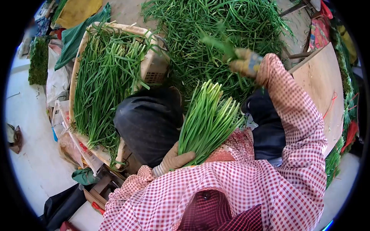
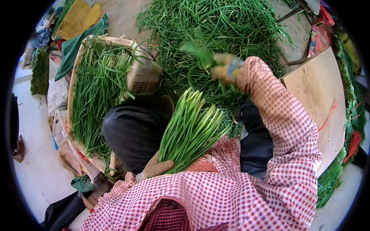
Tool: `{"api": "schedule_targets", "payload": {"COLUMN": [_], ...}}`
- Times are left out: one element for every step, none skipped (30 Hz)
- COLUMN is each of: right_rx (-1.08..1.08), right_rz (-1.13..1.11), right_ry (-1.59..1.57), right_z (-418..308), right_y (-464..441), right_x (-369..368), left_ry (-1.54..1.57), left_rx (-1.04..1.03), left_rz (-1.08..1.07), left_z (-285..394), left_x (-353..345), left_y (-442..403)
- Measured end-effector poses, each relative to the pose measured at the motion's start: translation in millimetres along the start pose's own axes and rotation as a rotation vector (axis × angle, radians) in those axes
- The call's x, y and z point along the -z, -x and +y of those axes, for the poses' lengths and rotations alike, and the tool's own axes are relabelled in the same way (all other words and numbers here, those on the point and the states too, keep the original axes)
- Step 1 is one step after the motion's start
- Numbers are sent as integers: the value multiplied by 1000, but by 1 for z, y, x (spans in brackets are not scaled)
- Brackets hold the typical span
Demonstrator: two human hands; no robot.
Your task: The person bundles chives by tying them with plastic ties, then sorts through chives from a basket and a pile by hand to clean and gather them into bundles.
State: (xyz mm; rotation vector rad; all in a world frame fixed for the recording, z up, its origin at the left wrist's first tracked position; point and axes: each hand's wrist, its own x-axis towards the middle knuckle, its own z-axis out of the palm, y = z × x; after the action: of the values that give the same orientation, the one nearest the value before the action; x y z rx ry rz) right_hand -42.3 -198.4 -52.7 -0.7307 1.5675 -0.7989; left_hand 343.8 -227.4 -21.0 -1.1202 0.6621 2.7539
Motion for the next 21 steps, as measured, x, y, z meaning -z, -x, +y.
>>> {"api": "schedule_targets", "payload": {"right_rx": [-13, 134, 109, 198, 234, 272, 273, 230, 184, 183, 98, 9, -203, -298, -385, -351, -454, -482, -505, -243, 60], "right_rz": [-131, -194, -291, -253, -250, -250, -256, -329, -400, -406, -285, -156, -39, 84, 214, 352, 455, 398, 338, 331, 108], "right_ry": [172, 289, 411, 375, 428, 478, 475, 332, 189, 191, 491, 788, 575, 540, 493, 628, 914, 1018, 1122, 1067, 1015], "right_z": [-6, -10, -13, -1, -1, 0, 11, 29, 28, 24, 20, 12, 66, 82, 97, 64, 68, 51, 34, 32, 30], "right_y": [3, 7, 7, 3, 1, -2, -8, -17, -20, -24, -30, -33, -81, -86, -92, -61, -66, -62, -59, -54, -59], "right_x": [-12, -29, -36, -49, -52, -54, -54, -53, -53, -52, -50, -48, -26, -10, 6, 13, 13, 11, 9, 10, 11], "left_ry": [6, -2, -10, -6, -12, -18, -16, 1, 18, 23, 9, -3, 5, -67, -139, -126, -194, -261, -260, -245, -233], "left_rx": [3, 10, 16, 18, 27, 36, 36, 36, 36, 33, 31, 32, 25, 22, 19, 9, 29, 55, 73, 77, 79], "left_rz": [-4, -25, -43, -40, -50, -56, -50, -51, -54, -51, -63, -77, -75, -44, -11, -1, 0, 0, -29, -32, -23], "left_z": [0, 0, 0, 0, 1, 2, 3, 3, 3, 3, 4, 5, 6, 9, 9, 8, 6, 4, 9, 8, 6], "left_x": [0, 1, 1, 2, 2, 2, 1, 0, -1, -1, -1, -1, -3, -5, -6, -2, 2, 4, 1, -1, -2], "left_y": [-1, -2, -3, -3, -4, -5, -6, -6, -6, -7, -8, -7, -7, -3, -1, -1, 0, 1, -2, -3, -4]}}
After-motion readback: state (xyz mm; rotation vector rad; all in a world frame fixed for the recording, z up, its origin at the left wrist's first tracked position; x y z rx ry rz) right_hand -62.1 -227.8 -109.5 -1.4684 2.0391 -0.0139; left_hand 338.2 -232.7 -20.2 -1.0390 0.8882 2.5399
